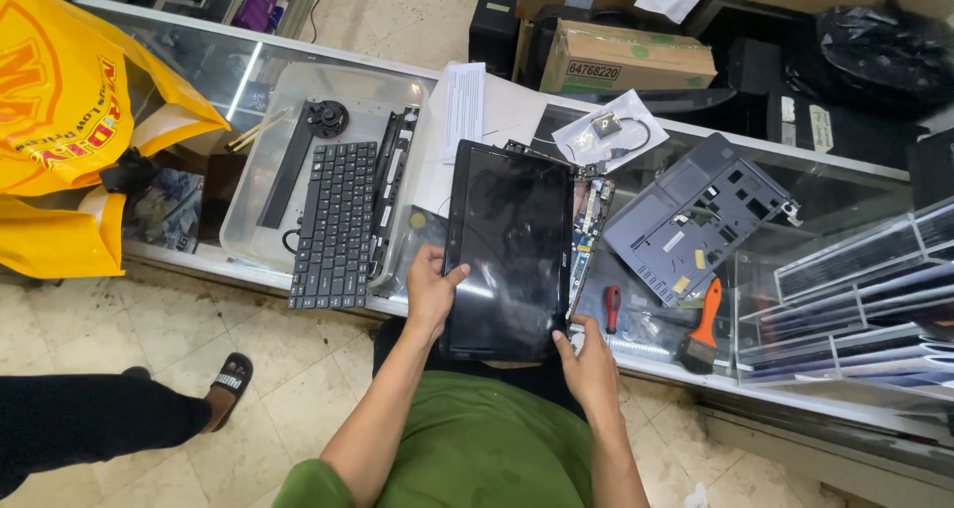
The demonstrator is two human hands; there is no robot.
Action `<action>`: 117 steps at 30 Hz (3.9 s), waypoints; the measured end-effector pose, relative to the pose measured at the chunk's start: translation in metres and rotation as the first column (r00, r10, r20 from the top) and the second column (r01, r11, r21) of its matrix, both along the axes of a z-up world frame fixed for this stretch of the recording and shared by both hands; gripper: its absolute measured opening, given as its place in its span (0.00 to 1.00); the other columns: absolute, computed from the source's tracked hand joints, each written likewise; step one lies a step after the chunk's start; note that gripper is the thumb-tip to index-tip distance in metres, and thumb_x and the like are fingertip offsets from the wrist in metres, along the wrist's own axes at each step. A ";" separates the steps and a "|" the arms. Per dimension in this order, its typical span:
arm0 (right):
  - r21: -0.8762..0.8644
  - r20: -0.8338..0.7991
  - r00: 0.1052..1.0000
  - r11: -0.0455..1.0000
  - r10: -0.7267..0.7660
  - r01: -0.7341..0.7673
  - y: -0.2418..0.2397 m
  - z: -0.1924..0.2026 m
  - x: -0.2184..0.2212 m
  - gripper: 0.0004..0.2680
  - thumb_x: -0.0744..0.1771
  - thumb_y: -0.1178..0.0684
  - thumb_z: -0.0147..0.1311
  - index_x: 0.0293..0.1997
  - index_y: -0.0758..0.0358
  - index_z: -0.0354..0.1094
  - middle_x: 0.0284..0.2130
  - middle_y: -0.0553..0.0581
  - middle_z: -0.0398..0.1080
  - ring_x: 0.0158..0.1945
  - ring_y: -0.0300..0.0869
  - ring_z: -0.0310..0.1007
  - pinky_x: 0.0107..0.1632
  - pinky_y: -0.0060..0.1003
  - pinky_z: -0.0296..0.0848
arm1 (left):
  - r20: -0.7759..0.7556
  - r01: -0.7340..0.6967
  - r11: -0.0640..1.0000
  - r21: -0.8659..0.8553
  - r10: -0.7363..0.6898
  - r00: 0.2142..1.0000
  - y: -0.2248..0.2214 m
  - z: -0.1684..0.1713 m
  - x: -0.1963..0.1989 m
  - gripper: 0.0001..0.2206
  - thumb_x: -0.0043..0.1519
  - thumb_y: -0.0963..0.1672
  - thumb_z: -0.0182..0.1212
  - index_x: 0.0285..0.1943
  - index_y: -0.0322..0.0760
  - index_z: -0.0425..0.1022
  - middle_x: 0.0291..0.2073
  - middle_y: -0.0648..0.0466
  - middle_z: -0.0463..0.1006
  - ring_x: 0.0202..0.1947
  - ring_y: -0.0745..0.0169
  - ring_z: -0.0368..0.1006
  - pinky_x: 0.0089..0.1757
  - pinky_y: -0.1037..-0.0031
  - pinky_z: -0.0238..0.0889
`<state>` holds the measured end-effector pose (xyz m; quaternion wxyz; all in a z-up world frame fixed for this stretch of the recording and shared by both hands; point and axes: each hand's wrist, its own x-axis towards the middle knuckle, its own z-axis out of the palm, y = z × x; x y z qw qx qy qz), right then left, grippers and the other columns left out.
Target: Cleaning and inspecting various laptop components including the screen, chassis, and internal hardware at a repair bench.
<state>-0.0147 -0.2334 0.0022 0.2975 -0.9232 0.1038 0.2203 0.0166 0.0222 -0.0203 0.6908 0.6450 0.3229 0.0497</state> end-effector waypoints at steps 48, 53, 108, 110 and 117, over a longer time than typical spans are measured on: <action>0.178 0.613 0.688 0.781 0.388 -0.599 -0.044 0.192 0.148 0.04 0.68 0.54 0.58 0.36 0.61 0.75 0.36 0.59 0.69 0.43 0.51 0.70 0.51 0.49 0.68 | 0.366 0.181 0.983 0.016 -0.174 0.914 0.040 0.051 -0.032 0.13 0.51 0.37 0.76 0.42 0.31 0.78 0.28 0.47 0.85 0.27 0.67 0.78 0.32 0.75 0.75; 0.252 0.569 0.677 0.685 0.466 -0.683 -0.050 0.196 0.147 0.07 0.69 0.51 0.56 0.33 0.62 0.72 0.38 0.58 0.70 0.45 0.49 0.70 0.52 0.50 0.68 | 0.346 0.210 0.972 -0.102 -0.163 0.924 0.037 0.040 -0.028 0.13 0.51 0.36 0.75 0.42 0.30 0.77 0.29 0.48 0.85 0.26 0.66 0.79 0.30 0.74 0.76; 0.616 0.674 0.680 0.729 -0.290 -0.299 -0.005 0.016 0.097 0.05 0.69 0.57 0.56 0.46 0.63 0.76 0.36 0.54 0.77 0.45 0.37 0.71 0.56 0.41 0.68 | 0.670 0.130 0.980 0.149 -0.197 0.716 0.008 0.029 0.012 0.07 0.58 0.42 0.72 0.42 0.33 0.84 0.27 0.52 0.84 0.34 0.73 0.74 0.38 0.73 0.72; 0.624 0.667 0.680 0.727 -0.305 -0.286 -0.004 0.019 0.098 0.04 0.70 0.55 0.56 0.45 0.61 0.77 0.35 0.52 0.76 0.43 0.36 0.70 0.54 0.40 0.68 | 0.702 0.138 0.981 0.138 -0.195 0.685 0.004 0.024 0.011 0.05 0.57 0.41 0.74 0.38 0.34 0.85 0.23 0.52 0.82 0.28 0.72 0.75 0.32 0.75 0.70; 0.640 0.633 0.708 0.727 -0.314 -0.249 0.001 0.015 0.102 0.05 0.70 0.54 0.57 0.47 0.61 0.77 0.37 0.51 0.77 0.44 0.34 0.68 0.53 0.39 0.69 | 0.718 0.145 0.983 0.114 -0.182 0.672 0.001 0.016 0.012 0.03 0.58 0.40 0.72 0.36 0.33 0.85 0.22 0.53 0.81 0.29 0.73 0.71 0.32 0.74 0.69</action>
